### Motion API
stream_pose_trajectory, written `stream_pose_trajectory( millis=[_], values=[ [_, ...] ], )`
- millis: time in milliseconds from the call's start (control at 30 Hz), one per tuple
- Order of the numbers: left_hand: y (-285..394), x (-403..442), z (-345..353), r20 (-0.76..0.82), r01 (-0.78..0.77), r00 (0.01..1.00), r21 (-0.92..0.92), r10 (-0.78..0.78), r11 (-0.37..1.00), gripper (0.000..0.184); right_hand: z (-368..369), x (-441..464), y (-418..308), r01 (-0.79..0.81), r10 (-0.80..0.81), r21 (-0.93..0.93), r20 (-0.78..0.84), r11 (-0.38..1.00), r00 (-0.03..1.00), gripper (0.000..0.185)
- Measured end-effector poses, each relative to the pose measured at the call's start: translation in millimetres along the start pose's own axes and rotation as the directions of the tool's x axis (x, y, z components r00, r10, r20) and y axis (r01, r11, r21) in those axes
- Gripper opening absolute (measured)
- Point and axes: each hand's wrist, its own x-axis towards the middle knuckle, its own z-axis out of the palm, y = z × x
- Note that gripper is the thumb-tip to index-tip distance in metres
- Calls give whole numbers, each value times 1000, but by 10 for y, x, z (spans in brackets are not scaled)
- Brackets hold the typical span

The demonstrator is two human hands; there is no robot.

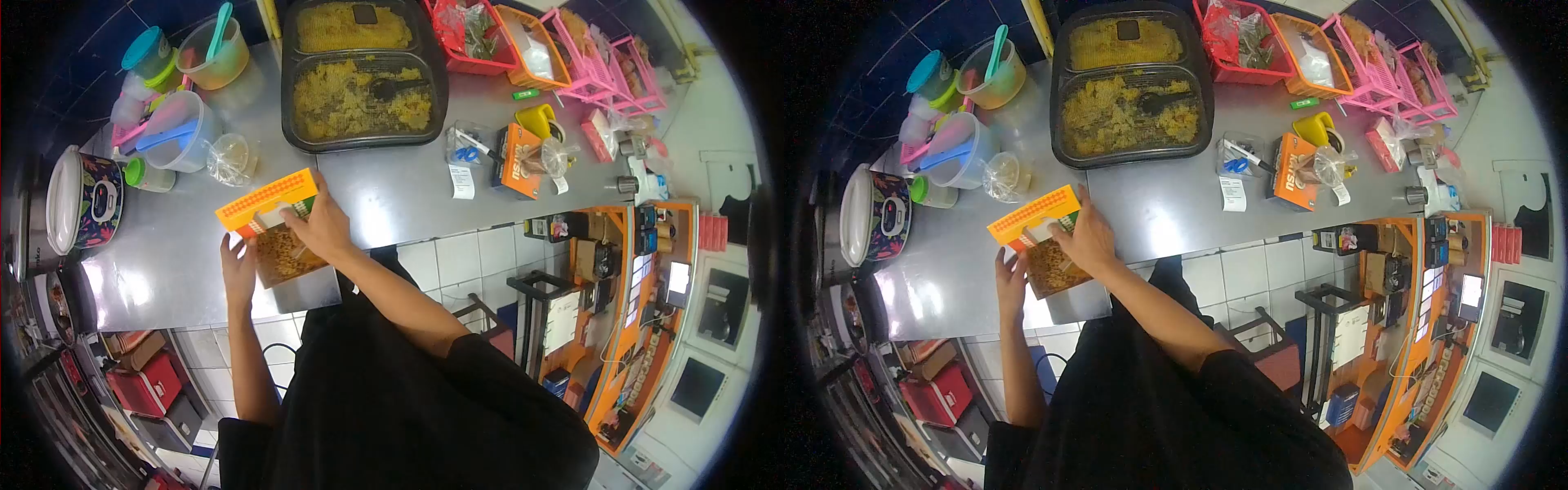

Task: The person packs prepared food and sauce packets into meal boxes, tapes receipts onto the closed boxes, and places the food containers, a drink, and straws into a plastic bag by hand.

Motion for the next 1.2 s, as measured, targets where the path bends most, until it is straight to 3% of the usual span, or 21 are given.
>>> stream_pose_trajectory(
  millis=[67,100,167,333,433,467,500,533,567,600,667,733,767,833,900,1000,1033,1067,1100,1167,1200],
  values=[
    [147,42,285,-161,-155,972,120,173,981,92,-59,31,-24,27,-34,-77,-84,997,996,95],
    [304,36,424,-161,-157,971,121,176,980,92,-99,44,-47,48,-72,-152,-161,987,984,96],
    [635,18,675,-212,-287,912,280,351,916,93,-196,49,-95,43,-64,-151,-139,988,988,95],
    [625,12,763,-360,-245,820,482,445,842,96,-525,64,-74,-25,25,-24,-4,999,1000,88],
    [579,-133,504,-311,-307,850,363,425,880,86,-743,114,141,-17,-5,153,141,988,990,82],
    [541,-166,336,-216,-325,903,222,372,919,80,-841,102,210,9,-65,295,180,956,982,72],
    [523,-190,243,-113,-320,938,76,327,944,74,-948,117,283,14,-70,301,176,953,982,72],
    [501,-211,228,-122,-425,889,134,441,895,58,-1039,119,371,114,-194,297,257,948,947,68],
    [412,-230,167,-121,-426,888,140,443,894,58,-1096,124,446,214,-312,300,335,930,889,65],
    [287,-253,68,-19,-463,874,274,486,843,53,-1108,131,509,213,-319,289,395,934,862,60],
    [225,-388,-2,101,-493,859,429,502,757,42,-1175,22,545,319,-368,187,379,929,849,58],
    [106,-520,-9,148,-570,795,515,589,640,44,-1189,-88,629,512,-492,37,345,858,799,55],
    [93,-580,-9,175,-588,779,537,602,605,45,-1186,-147,708,516,-496,40,345,856,797,55],
    [-24,-676,-49,228,-579,789,589,571,565,46,-1194,-289,806,581,-460,-169,455,796,762,59],
    [-73,-698,-47,283,-572,798,633,532,522,46,-1150,-374,920,629,-503,-235,425,741,752,65],
    [-85,-744,16,212,-533,839,505,501,678,39,-1115,-463,1000,608,-493,-217,411,764,767,60],
    [-93,-738,51,207,-528,842,507,498,681,39,-1073,-490,988,481,-430,-37,391,876,814,55],
    [-107,-728,121,94,-390,918,399,386,830,37,-1022,-505,969,329,-360,147,386,933,849,51],
    [-92,-735,200,2,-242,968,262,251,934,35,-978,-543,883,335,-366,149,387,930,846,51],
    [116,-827,462,-55,-184,970,474,237,861,41,-896,-597,663,218,-224,50,259,975,940,43],
    [113,-849,534,-97,-185,962,449,254,874,41,-758,-590,762,213,-216,33,179,976,960,50]
  ],
)
